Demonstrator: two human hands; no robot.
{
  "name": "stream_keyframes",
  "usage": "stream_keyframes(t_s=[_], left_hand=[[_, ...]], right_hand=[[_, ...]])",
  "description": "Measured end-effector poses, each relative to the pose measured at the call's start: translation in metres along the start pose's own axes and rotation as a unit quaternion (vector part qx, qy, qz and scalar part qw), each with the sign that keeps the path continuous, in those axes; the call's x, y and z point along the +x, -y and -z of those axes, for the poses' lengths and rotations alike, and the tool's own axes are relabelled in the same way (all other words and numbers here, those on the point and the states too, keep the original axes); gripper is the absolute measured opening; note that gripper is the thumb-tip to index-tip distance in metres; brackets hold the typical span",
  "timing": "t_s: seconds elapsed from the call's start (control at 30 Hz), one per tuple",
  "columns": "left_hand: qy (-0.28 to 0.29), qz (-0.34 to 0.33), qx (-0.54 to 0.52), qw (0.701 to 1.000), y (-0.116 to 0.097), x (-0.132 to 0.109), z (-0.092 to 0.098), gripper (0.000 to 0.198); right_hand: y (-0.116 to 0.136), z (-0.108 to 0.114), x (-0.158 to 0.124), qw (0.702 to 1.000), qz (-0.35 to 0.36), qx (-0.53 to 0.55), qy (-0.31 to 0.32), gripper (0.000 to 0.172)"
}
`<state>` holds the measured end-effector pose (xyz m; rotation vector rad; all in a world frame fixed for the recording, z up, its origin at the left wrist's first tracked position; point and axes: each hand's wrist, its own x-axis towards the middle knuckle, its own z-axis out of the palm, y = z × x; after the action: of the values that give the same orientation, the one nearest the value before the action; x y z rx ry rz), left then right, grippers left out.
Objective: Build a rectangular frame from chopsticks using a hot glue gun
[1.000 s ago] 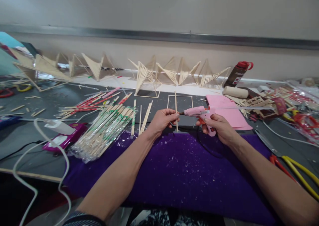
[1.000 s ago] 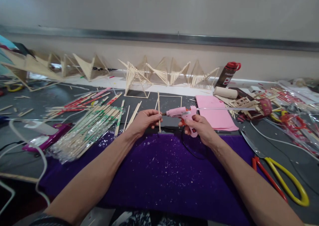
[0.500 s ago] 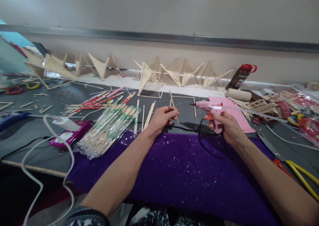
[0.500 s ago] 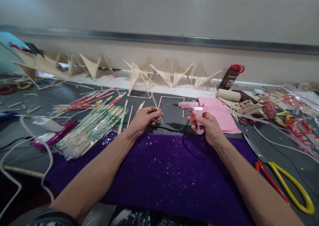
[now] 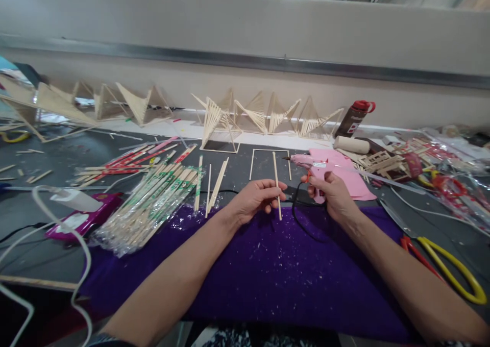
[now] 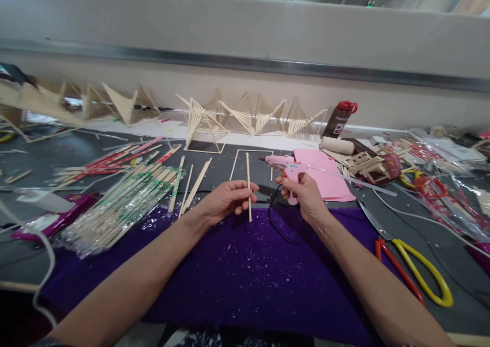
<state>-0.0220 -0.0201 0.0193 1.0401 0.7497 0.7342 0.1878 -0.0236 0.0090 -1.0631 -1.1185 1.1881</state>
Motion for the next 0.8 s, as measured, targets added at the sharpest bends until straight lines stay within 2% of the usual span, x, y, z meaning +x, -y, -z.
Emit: stream_keyframes(t_s=[0.13,0.23,0.33,0.5,0.67,0.8], left_hand=[[0.007,0.016,0.055,0.998,0.008,0.001,-0.007,0.017],[0.009,0.006,0.081,0.997,0.012,0.001,-0.01,0.023],[0.009,-0.009,0.078,0.997,0.013,0.002,-0.01,0.027],[-0.023,-0.013,0.07,0.997,0.013,0.003,-0.011,0.024],[-0.018,0.002,0.068,0.998,0.014,0.004,-0.01,0.023],[-0.023,-0.011,0.054,0.998,0.014,0.005,-0.007,0.024]], right_hand=[[0.002,-0.004,-0.003,1.0,0.0,0.009,-0.007,0.024],[0.002,-0.004,-0.002,1.0,-0.008,0.003,-0.004,0.022],[0.0,-0.003,-0.001,1.0,-0.013,-0.002,-0.003,0.024],[0.0,-0.005,-0.002,1.0,-0.023,0.003,-0.004,0.027],[0.002,-0.006,-0.003,1.0,-0.022,0.006,-0.009,0.022],[0.001,-0.004,-0.001,0.999,-0.024,0.015,-0.02,0.025]])
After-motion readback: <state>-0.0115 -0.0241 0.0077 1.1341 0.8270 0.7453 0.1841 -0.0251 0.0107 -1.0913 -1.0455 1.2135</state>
